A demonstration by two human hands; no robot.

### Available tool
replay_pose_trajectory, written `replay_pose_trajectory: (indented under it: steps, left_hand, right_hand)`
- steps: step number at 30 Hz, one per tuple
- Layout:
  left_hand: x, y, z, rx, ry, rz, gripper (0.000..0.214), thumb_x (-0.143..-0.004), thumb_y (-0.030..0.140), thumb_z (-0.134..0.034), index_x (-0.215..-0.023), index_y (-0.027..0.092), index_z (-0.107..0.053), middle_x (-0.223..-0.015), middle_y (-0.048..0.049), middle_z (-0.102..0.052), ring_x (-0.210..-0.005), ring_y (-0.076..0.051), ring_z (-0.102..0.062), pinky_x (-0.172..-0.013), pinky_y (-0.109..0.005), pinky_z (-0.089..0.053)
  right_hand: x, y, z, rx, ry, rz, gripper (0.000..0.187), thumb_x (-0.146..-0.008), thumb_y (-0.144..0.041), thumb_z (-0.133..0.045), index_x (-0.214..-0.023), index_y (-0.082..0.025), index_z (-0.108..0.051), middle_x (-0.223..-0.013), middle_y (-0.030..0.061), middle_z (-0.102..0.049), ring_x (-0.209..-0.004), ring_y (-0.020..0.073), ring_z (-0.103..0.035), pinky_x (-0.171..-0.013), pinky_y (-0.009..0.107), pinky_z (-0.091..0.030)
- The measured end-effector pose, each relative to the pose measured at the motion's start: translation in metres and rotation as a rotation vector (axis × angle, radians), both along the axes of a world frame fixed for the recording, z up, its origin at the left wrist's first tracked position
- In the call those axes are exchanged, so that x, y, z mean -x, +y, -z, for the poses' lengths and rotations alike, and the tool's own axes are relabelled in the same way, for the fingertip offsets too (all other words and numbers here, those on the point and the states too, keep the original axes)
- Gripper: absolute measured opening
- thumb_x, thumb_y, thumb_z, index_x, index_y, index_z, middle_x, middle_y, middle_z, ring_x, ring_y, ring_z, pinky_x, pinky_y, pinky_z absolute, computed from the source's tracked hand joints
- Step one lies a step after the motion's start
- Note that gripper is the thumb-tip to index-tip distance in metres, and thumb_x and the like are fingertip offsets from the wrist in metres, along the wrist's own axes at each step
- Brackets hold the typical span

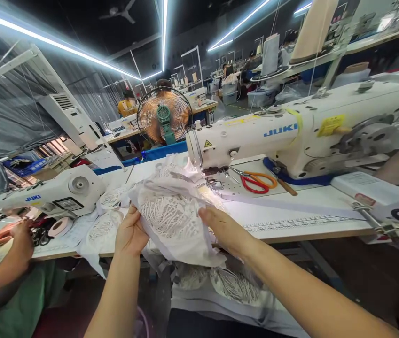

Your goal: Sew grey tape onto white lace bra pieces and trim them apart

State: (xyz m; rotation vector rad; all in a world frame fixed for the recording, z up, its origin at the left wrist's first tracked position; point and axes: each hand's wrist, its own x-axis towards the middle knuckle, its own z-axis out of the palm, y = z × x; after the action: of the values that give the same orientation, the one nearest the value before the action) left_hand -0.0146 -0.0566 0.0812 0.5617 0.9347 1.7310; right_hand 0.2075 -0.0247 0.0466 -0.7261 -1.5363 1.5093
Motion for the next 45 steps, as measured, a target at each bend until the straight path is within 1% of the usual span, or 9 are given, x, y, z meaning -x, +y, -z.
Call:
replay_pose_trajectory:
  steps: [9,13,16,20,25,28,31,38,45]
  left_hand:
    - [0.017,-0.022,0.017,0.169,0.406,0.166,0.031,-0.064,0.025,-0.072,-0.091,0.016,-0.062,-0.081,-0.0070,-0.069,-0.079,-0.024,-0.065,-0.072,-0.035,-0.052]
    - [0.025,-0.021,0.022,0.282,1.077,-0.145,0.029,-0.061,0.036,-0.074,-0.077,0.017,-0.059,-0.073,-0.0048,-0.062,-0.071,-0.024,-0.061,-0.065,-0.035,-0.050]
    - [0.014,-0.025,0.011,0.092,1.401,-0.264,0.033,-0.062,0.030,-0.074,-0.089,0.020,-0.060,-0.093,-0.0070,-0.062,-0.086,-0.025,-0.060,-0.078,-0.037,-0.048]
    - [-0.021,-0.024,-0.011,-0.260,1.393,0.279,0.063,-0.064,0.022,-0.074,-0.122,0.024,-0.052,-0.128,-0.0103,-0.052,-0.120,-0.029,-0.044,-0.103,-0.039,-0.032]
    - [-0.042,-0.003,-0.014,-0.182,1.230,0.633,0.036,-0.075,0.028,-0.064,-0.110,0.021,-0.057,-0.097,-0.0058,-0.063,-0.087,-0.020,-0.058,-0.079,-0.032,-0.046]
    - [-0.042,0.006,-0.009,-0.087,1.070,0.681,0.024,-0.078,0.032,-0.061,-0.097,0.017,-0.058,-0.077,-0.0013,-0.058,-0.062,-0.011,-0.051,-0.056,-0.022,-0.041]
    - [-0.042,0.008,-0.009,-0.021,0.966,0.693,0.025,-0.074,0.035,-0.066,-0.088,0.016,-0.059,-0.073,0.0002,-0.054,-0.060,-0.009,-0.047,-0.051,-0.019,-0.037]
    - [-0.039,0.005,-0.014,0.058,0.947,0.693,0.023,-0.067,0.035,-0.072,-0.075,0.013,-0.066,-0.074,-0.0040,-0.062,-0.066,-0.013,-0.052,-0.060,-0.023,-0.041]
    - [-0.036,-0.004,-0.014,-0.002,1.170,0.747,0.015,-0.074,0.030,-0.066,-0.073,0.016,-0.068,-0.083,-0.0059,-0.064,-0.073,-0.016,-0.056,-0.066,-0.026,-0.044]
  right_hand:
    - [0.004,0.012,0.029,-0.316,-0.062,0.192,0.031,-0.083,-0.030,-0.048,-0.109,-0.024,-0.063,-0.100,0.0050,-0.062,-0.102,0.0218,-0.054,-0.092,0.037,-0.041]
    - [0.003,0.014,0.033,-0.206,-0.048,0.109,0.039,-0.081,-0.024,-0.048,-0.119,-0.021,-0.057,-0.103,0.0053,-0.062,-0.096,0.0198,-0.057,-0.087,0.036,-0.045]
    - [-0.002,0.005,0.023,-0.203,0.005,-0.061,0.052,-0.081,-0.021,-0.049,-0.132,-0.021,-0.044,-0.110,0.0053,-0.060,-0.101,0.0185,-0.055,-0.088,0.035,-0.043]
    - [-0.012,-0.008,0.007,-0.201,-0.047,-0.364,0.060,-0.083,-0.022,-0.050,-0.139,-0.027,-0.031,-0.112,0.0031,-0.059,-0.095,0.0162,-0.056,-0.081,0.030,-0.046]
    - [-0.011,-0.006,0.006,-0.186,0.001,-0.242,0.045,-0.081,-0.022,-0.053,-0.125,-0.023,-0.047,-0.103,0.0032,-0.060,-0.091,0.0159,-0.055,-0.081,0.032,-0.045]
    - [-0.006,-0.004,0.010,-0.138,0.005,-0.124,0.020,-0.077,-0.021,-0.054,-0.097,-0.020,-0.057,-0.083,0.0002,-0.059,-0.074,0.0128,-0.054,-0.066,0.026,-0.044]
    - [-0.003,-0.006,0.010,-0.167,-0.084,-0.029,0.004,-0.074,-0.020,-0.056,-0.078,-0.019,-0.054,-0.070,-0.0029,-0.054,-0.060,0.0098,-0.046,-0.055,0.023,-0.038]
    - [-0.007,-0.016,0.007,-0.354,-0.228,-0.002,0.008,-0.071,-0.016,-0.055,-0.068,-0.020,-0.050,-0.067,-0.0029,-0.050,-0.060,0.0109,-0.045,-0.056,0.024,-0.037]
    - [-0.007,-0.027,0.015,-0.212,-0.219,-0.040,0.012,-0.067,-0.013,-0.057,-0.062,-0.020,-0.048,-0.077,-0.0003,-0.056,-0.056,0.0090,-0.044,-0.052,0.023,-0.038]
